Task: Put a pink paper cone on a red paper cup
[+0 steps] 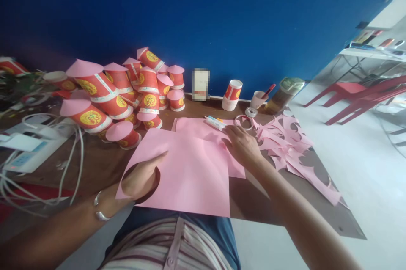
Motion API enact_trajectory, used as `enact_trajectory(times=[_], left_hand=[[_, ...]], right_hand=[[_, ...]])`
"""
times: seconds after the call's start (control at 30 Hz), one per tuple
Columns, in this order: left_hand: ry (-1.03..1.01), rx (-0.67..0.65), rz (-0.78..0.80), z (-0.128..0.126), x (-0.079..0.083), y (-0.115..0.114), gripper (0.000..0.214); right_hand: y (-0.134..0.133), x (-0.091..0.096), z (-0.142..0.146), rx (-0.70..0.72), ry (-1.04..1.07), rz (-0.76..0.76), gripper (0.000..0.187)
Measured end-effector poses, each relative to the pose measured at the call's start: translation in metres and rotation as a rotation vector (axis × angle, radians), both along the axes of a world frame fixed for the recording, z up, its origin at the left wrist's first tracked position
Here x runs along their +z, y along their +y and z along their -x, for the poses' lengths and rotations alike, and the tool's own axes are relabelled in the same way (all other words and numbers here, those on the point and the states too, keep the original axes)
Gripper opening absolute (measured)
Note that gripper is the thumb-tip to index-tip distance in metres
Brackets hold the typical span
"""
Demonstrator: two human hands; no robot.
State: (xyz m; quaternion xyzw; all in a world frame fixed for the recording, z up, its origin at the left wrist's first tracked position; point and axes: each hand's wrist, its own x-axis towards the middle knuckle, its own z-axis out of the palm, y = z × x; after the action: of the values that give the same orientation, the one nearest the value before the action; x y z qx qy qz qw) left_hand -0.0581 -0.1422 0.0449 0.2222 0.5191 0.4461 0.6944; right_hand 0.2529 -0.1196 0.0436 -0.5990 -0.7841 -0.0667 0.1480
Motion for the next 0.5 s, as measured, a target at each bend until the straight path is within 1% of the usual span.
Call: enact_trajectory(times=[0.07, 0.1, 0.13, 0.23, 0.3, 0.37, 0.5], left_hand=[[0.028, 0.023, 0.058, -0.004, -0.002, 0.000, 0.022], [0.019, 0.025, 0.078, -0.007, -0.003, 0.001, 0.021], [0.000, 0.030, 0.085, -0.010, -0.004, 0.002, 0.022], [-0.098, 0.020, 0.055, -0.021, -0.005, 0.009, 0.024], [-0.184, -0.026, 0.044, -0.028, -0.006, 0.016, 0.024], [-0.226, -0.056, 0.057, -0.035, -0.009, 0.024, 0.025], [-0.200, -0.061, 0.060, -0.046, -0.025, 0.042, 0.026]], right_hand=[[0.029, -0.007, 0.005, -0.103, -0.058, 0.106, 0.037], [0.042, -0.010, 0.009, -0.131, -0.079, 0.149, 0.042], [0.053, -0.012, 0.013, -0.141, -0.095, 0.176, 0.044], [0.080, -0.016, 0.018, -0.100, -0.103, 0.241, 0.048], [0.091, -0.017, 0.017, -0.094, -0.105, 0.275, 0.047], [0.098, -0.017, 0.012, -0.104, -0.108, 0.284, 0.048], [0.097, -0.013, 0.001, -0.111, -0.067, 0.259, 0.045]])
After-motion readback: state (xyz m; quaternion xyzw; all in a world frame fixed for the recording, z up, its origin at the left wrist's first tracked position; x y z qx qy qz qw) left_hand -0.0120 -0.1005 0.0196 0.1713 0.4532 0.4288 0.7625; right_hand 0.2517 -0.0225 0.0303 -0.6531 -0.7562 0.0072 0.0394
